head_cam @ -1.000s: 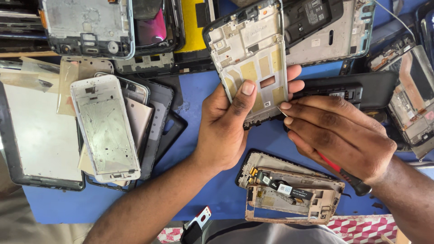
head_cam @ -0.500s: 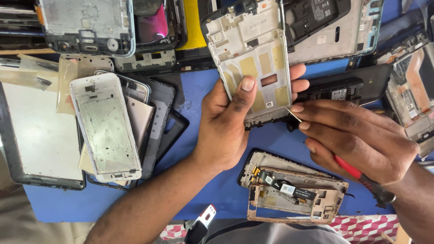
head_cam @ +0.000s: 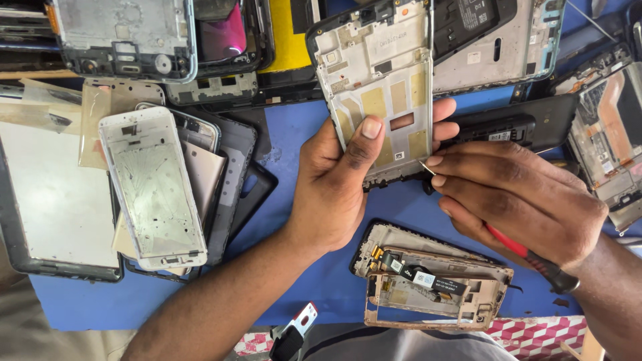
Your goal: The person uses a screwdriver to remove screws from a disassembled smartphone chassis. They then pick up another phone chassis and continue unscrewing components while handling multiple phone parts on the workbench.
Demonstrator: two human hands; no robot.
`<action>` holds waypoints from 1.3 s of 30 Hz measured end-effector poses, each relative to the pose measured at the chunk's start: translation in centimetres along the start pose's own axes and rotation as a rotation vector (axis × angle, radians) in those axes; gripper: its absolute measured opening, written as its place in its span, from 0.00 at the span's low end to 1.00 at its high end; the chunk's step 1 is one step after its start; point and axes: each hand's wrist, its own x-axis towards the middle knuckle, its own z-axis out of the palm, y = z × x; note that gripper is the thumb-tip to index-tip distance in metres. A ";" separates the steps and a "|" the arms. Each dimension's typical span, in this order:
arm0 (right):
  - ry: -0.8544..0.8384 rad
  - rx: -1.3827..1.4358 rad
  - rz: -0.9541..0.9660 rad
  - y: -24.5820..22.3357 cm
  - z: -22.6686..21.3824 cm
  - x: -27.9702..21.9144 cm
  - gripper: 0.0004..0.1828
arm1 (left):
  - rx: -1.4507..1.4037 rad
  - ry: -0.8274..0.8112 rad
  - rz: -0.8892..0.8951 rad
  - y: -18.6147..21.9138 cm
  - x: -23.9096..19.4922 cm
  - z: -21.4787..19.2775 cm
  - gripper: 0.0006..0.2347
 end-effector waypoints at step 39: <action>-0.010 -0.050 -0.001 -0.2 0.4 -0.2 0.10 | -0.007 0.022 -0.010 -0.2 0.0 -0.1 0.16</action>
